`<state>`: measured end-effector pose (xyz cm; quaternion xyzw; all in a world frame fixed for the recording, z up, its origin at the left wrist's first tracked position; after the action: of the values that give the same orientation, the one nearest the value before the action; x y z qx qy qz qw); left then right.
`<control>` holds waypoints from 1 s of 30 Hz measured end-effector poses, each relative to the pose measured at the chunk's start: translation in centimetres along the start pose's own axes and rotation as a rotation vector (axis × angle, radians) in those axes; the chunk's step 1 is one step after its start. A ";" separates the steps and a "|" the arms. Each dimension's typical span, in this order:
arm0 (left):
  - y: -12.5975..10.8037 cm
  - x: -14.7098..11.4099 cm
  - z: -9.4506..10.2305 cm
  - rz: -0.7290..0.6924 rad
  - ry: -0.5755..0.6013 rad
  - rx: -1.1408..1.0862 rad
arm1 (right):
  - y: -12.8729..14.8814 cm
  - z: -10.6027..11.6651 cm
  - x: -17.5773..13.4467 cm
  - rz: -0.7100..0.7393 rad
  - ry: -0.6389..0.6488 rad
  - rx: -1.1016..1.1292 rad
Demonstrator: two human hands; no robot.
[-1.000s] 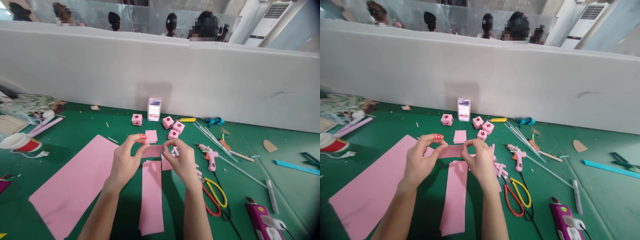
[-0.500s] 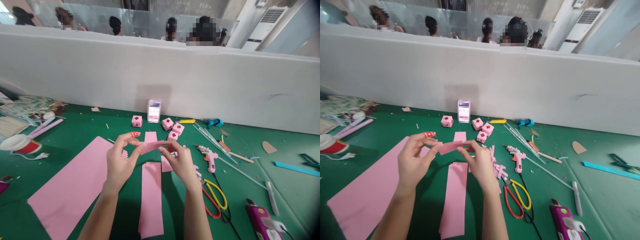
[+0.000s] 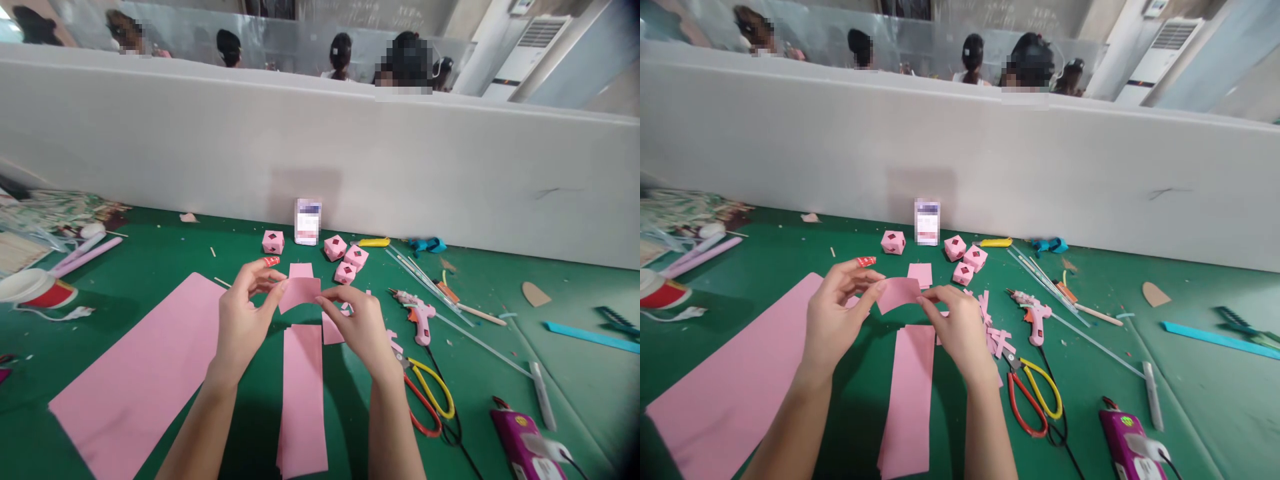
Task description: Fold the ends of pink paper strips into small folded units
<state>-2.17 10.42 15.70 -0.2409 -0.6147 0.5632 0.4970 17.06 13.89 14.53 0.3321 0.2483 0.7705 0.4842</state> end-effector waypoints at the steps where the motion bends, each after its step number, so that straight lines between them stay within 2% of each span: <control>1: 0.0 0.0 0.0 -0.004 0.000 0.011 | 0.0 -0.1 0.0 -0.005 0.006 0.002; 9: 0.1 0.1 0.0 -0.002 0.007 0.032 | 0.1 -0.4 -0.1 -0.105 0.012 0.135; 16: 0.4 0.0 -0.2 -0.007 0.013 0.001 | 1.8 -0.6 -0.6 0.111 0.075 0.161; 22: 0.2 0.1 0.2 0.010 0.003 -0.028 | 1.9 0.5 -0.5 0.199 -0.085 0.171; 25: 0.0 0.0 0.2 0.029 0.021 -0.064 | 1.4 1.0 -0.4 0.167 -0.141 0.135; 30: 0.2 -0.2 -0.3 0.069 0.078 -0.066 | 0.7 1.0 -0.3 0.118 -0.157 0.082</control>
<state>-1.92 10.43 15.44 -0.3002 -0.6045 0.5495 0.4925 17.50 13.42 15.59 0.4250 0.2209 0.7585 0.4419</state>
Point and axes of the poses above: each hand's wrist, its own x-axis towards the middle knuckle, its own z-axis out of the back of the hand, y = z × x, the point moved 5 cm from there along x, towards the middle knuckle, and after that the axes turned 9 degrees about -x, right-handed, at the moved point
